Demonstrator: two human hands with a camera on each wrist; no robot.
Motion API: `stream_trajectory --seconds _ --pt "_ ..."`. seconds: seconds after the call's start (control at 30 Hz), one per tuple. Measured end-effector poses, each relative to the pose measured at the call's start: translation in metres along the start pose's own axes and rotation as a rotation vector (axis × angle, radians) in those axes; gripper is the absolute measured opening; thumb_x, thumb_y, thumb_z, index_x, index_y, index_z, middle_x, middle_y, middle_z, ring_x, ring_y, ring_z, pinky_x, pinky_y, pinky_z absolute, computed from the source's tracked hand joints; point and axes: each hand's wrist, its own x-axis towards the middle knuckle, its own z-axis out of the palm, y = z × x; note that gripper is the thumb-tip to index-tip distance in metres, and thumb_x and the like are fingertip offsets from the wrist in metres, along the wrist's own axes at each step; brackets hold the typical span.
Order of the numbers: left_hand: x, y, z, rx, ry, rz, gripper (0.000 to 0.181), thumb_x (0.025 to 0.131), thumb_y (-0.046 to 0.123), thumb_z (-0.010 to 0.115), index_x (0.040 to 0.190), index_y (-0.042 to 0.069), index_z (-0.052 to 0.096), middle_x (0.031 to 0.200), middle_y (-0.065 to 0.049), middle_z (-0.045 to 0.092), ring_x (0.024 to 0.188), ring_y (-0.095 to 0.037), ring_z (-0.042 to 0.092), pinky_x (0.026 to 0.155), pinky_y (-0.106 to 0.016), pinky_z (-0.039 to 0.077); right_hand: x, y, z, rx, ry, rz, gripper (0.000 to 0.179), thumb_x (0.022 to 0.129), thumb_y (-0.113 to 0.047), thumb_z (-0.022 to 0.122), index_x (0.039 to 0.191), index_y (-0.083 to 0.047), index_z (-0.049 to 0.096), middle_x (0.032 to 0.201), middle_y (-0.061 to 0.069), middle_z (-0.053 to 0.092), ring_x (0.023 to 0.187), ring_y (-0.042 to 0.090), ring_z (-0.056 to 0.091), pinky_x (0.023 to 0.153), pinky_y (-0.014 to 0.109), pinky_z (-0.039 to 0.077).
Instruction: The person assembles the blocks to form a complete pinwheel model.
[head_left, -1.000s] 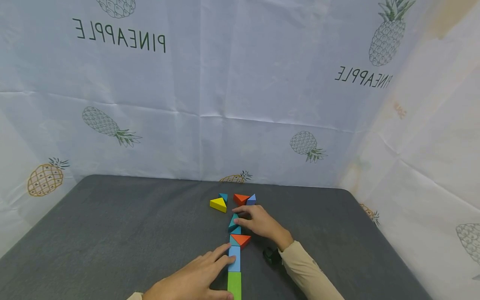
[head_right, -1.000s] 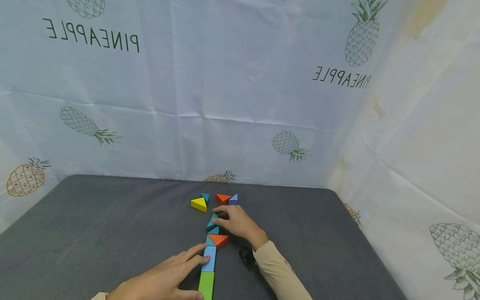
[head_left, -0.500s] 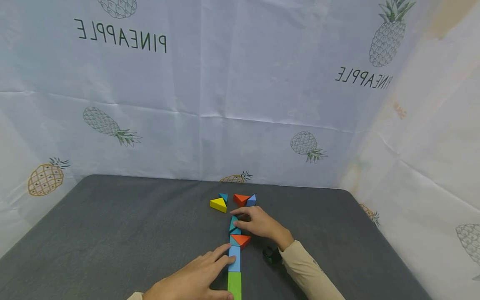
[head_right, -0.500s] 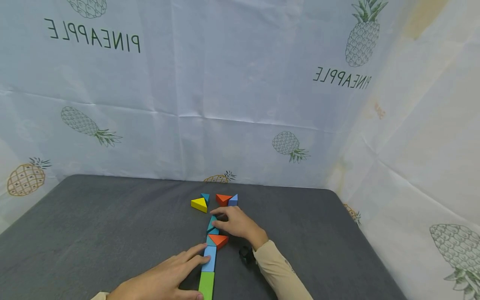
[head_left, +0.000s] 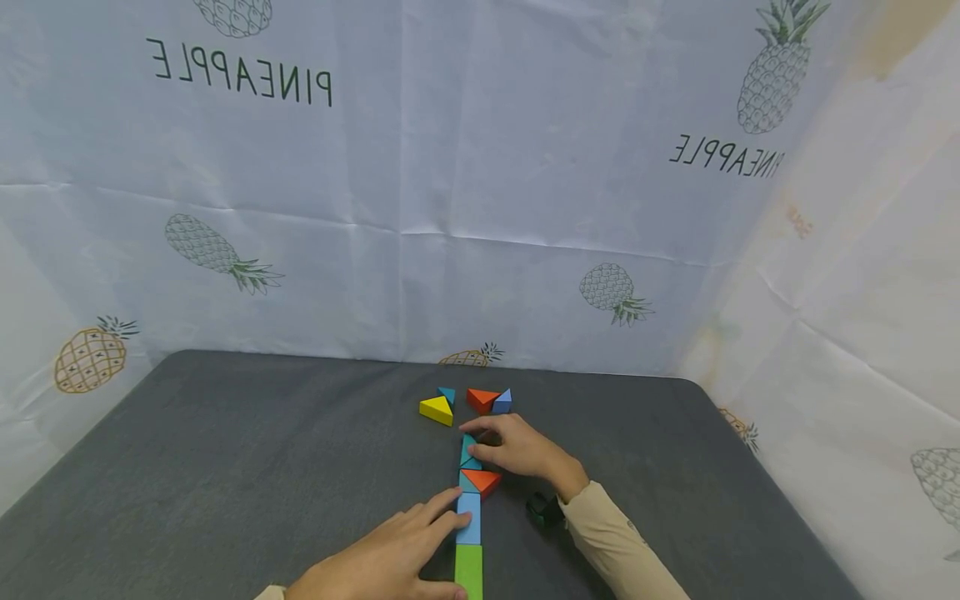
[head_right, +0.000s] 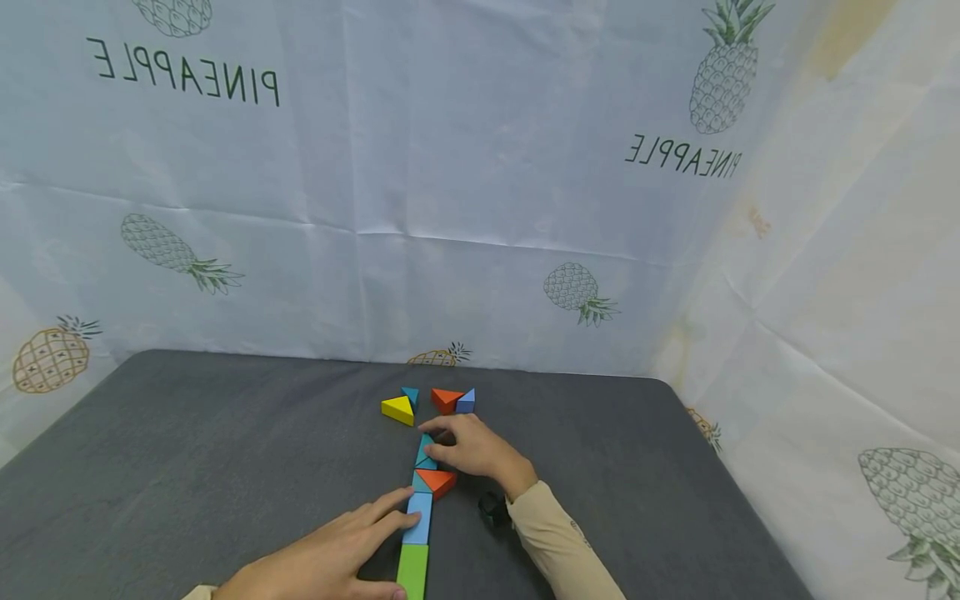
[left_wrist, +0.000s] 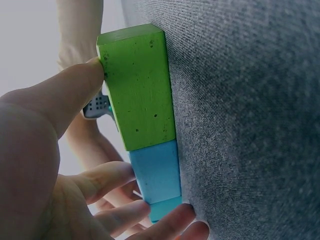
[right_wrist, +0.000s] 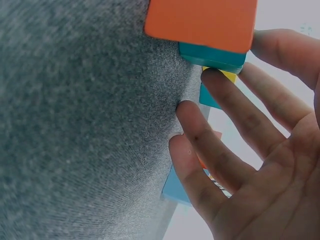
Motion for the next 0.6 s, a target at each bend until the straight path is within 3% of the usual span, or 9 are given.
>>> stream_trajectory --seconds 0.6 --pt "0.0000 -0.0009 0.0003 0.016 0.018 0.027 0.073 0.088 0.060 0.064 0.146 0.018 0.048 0.159 -0.010 0.033 0.129 -0.036 0.053 0.094 -0.051 0.052 -0.0043 0.0009 0.0010 -0.030 0.044 -0.050 0.037 0.101 -0.023 0.058 0.133 -0.005 0.062 0.132 0.009 0.065 0.112 0.024 0.067 0.093 0.041 0.055"
